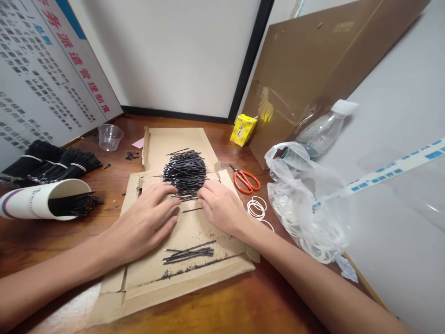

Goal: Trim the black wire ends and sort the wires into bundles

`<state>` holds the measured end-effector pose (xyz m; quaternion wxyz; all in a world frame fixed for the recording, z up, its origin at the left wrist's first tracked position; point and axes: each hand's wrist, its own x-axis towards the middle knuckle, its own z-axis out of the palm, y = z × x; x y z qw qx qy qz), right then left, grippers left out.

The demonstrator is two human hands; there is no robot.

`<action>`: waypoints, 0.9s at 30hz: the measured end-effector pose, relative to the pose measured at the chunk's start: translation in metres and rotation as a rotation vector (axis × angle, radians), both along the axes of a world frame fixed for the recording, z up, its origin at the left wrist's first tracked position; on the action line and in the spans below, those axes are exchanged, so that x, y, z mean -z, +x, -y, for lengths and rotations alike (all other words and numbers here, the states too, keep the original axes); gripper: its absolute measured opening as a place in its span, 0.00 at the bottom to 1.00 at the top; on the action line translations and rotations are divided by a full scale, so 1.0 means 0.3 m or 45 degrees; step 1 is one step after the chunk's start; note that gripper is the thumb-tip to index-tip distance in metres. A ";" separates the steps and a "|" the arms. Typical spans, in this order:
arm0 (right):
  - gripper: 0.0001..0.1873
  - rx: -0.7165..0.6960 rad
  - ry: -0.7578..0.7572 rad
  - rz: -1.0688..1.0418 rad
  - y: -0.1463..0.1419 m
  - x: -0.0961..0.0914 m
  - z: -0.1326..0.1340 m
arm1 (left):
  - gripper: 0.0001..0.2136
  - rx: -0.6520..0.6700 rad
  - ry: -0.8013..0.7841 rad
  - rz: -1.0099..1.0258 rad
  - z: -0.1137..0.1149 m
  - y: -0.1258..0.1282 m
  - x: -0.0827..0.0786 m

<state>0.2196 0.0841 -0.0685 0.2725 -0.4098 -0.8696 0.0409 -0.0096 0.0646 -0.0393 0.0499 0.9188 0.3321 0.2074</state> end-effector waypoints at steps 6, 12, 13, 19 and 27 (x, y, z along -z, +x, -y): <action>0.10 -0.142 -0.115 0.088 0.026 -0.049 0.009 | 0.10 0.007 -0.023 0.047 0.003 -0.003 0.000; 0.08 -0.241 -0.331 0.139 0.037 -0.108 0.019 | 0.08 0.015 -0.049 0.036 0.001 -0.002 -0.004; 0.08 -0.201 -0.297 0.106 0.039 -0.109 0.016 | 0.08 0.031 -0.058 0.013 0.003 -0.001 -0.007; 0.08 -0.183 -0.374 0.340 0.092 -0.145 0.015 | 0.10 0.224 -0.134 -0.117 0.008 0.002 -0.017; 0.06 -0.109 -0.538 0.556 0.066 -0.175 0.081 | 0.11 0.276 -0.078 -0.106 0.007 0.003 -0.010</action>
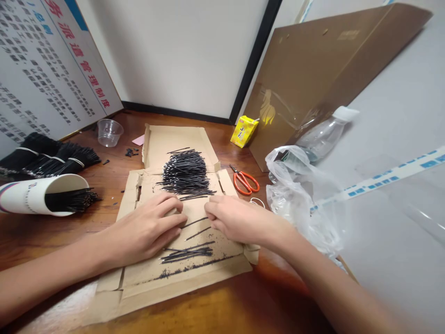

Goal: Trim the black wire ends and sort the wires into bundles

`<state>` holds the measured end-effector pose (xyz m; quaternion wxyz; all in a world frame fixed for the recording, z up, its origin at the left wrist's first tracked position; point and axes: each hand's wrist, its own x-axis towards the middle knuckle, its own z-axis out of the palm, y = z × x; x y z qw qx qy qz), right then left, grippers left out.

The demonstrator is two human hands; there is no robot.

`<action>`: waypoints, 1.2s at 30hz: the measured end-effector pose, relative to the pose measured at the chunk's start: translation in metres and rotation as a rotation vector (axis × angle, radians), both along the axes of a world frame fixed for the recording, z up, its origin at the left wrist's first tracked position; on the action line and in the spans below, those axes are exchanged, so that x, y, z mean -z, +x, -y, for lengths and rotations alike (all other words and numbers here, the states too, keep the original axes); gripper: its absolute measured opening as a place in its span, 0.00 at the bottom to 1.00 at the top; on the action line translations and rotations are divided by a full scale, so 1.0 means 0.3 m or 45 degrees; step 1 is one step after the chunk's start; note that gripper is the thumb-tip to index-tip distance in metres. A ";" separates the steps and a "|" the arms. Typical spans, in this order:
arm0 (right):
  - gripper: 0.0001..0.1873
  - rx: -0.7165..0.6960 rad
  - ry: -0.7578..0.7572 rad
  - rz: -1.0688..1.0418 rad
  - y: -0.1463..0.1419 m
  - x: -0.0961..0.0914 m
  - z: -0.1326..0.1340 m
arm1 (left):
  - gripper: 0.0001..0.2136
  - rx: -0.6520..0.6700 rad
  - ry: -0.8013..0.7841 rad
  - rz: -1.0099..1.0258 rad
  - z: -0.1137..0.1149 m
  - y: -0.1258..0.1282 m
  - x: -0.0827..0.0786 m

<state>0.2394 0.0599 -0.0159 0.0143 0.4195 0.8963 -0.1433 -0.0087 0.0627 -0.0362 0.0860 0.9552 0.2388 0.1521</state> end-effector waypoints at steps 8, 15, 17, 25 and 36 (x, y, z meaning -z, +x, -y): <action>0.09 0.098 0.079 -0.306 -0.071 0.003 0.017 | 0.13 0.172 0.047 -0.107 0.001 -0.009 0.004; 0.09 0.219 0.303 -0.381 -0.042 0.113 -0.078 | 0.12 0.289 0.030 -0.010 0.001 -0.015 0.002; 0.10 0.215 0.290 -0.354 -0.041 0.112 -0.079 | 0.11 0.204 0.063 0.041 0.003 -0.014 0.008; 0.07 0.058 0.130 -0.425 -0.031 0.066 -0.079 | 0.10 -0.058 0.071 0.011 -0.002 -0.003 0.014; 0.08 0.168 0.352 -0.205 -0.036 0.097 -0.096 | 0.11 0.002 0.075 0.032 0.003 -0.003 0.016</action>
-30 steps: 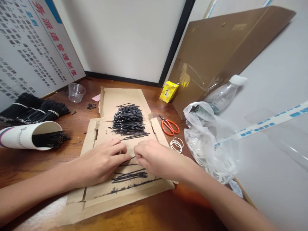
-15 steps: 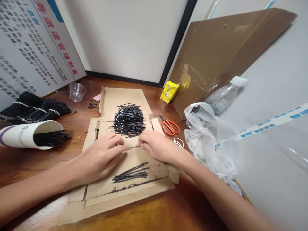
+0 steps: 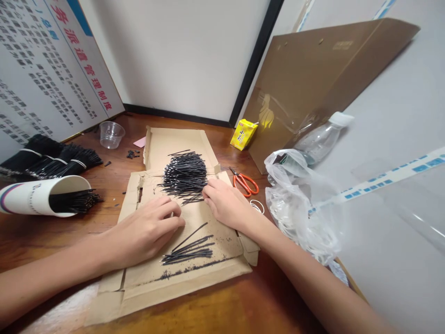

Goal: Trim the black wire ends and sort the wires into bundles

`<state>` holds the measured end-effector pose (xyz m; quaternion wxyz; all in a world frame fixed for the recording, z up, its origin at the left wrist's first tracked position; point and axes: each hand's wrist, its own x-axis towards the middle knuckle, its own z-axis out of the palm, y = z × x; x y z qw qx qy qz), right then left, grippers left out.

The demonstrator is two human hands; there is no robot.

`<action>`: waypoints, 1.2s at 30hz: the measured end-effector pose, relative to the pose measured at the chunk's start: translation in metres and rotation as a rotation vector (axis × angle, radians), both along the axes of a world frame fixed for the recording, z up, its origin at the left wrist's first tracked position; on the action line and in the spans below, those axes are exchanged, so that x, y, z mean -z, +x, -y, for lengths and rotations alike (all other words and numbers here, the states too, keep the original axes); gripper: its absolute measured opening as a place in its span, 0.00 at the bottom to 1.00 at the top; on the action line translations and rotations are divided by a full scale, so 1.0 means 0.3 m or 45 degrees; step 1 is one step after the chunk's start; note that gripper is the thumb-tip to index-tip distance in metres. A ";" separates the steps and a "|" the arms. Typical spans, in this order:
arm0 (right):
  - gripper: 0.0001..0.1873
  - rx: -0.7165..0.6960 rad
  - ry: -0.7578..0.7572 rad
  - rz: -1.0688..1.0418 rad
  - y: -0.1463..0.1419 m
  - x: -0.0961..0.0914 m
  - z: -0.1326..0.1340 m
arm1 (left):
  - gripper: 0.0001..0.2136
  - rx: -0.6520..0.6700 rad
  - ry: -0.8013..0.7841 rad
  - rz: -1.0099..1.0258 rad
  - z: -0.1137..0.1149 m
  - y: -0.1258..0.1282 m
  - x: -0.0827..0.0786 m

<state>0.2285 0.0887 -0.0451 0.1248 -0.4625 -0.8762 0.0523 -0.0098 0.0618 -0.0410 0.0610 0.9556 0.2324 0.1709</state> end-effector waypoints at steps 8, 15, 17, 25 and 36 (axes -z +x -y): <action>0.07 -0.041 -0.045 0.061 -0.026 -0.045 0.055 | 0.12 -0.149 -0.062 0.031 -0.001 -0.002 -0.001; 0.06 0.022 -0.079 -0.103 -0.020 -0.028 0.039 | 0.11 -0.035 -0.004 -0.015 -0.005 0.001 0.001; 0.06 0.082 -0.027 -0.068 -0.014 -0.012 0.028 | 0.10 0.053 -0.004 -0.015 -0.001 -0.001 -0.004; 0.09 -0.018 -0.084 0.077 -0.026 -0.027 0.041 | 0.11 -0.022 -0.018 0.051 0.001 -0.001 -0.011; 0.10 -0.434 -0.430 0.084 -0.009 -0.105 0.069 | 0.12 -0.142 -0.088 -0.088 -0.003 0.004 -0.004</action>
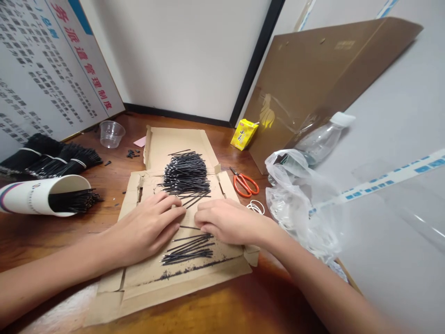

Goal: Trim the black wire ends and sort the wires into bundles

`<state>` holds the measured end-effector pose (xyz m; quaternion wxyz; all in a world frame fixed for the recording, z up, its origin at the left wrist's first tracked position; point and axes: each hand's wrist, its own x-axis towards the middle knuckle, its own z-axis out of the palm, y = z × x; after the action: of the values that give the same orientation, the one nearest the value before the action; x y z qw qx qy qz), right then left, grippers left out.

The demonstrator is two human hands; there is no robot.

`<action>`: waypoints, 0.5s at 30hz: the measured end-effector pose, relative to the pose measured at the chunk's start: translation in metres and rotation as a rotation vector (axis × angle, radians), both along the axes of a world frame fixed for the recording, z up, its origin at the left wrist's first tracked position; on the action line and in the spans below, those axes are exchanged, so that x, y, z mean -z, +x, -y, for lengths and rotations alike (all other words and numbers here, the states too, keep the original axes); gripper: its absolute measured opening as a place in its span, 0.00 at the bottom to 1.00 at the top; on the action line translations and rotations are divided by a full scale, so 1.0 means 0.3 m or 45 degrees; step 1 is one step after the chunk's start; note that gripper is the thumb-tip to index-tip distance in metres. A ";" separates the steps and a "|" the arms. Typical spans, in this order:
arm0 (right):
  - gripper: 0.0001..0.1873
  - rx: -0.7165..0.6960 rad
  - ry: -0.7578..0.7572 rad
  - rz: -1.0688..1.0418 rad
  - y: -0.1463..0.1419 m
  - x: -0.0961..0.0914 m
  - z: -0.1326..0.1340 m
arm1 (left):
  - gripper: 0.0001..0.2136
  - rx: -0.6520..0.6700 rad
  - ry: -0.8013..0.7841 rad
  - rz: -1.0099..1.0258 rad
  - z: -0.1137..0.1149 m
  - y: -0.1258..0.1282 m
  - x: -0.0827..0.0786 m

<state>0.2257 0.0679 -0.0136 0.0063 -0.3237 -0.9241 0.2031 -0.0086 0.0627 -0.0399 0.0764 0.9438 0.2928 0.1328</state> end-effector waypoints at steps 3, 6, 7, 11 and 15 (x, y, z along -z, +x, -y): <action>0.08 0.073 0.047 -0.069 0.006 0.010 -0.014 | 0.12 0.008 0.010 -0.007 -0.001 0.002 -0.004; 0.08 0.330 0.307 -0.128 0.009 0.049 -0.037 | 0.11 0.048 0.022 -0.019 -0.002 0.002 -0.007; 0.09 0.366 0.372 -0.127 0.010 0.062 -0.044 | 0.11 0.071 0.019 -0.027 -0.003 0.001 -0.008; 0.11 0.330 0.474 -0.053 0.010 0.090 -0.056 | 0.09 0.163 -0.008 -0.007 -0.007 -0.004 -0.004; 0.10 0.332 0.539 -0.057 0.007 0.091 -0.049 | 0.10 0.197 -0.008 0.077 -0.008 -0.006 -0.002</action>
<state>0.2278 0.0825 -0.0409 0.1206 -0.4271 -0.8961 0.0096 -0.0103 0.0650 -0.0394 0.0982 0.9590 0.2168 0.1539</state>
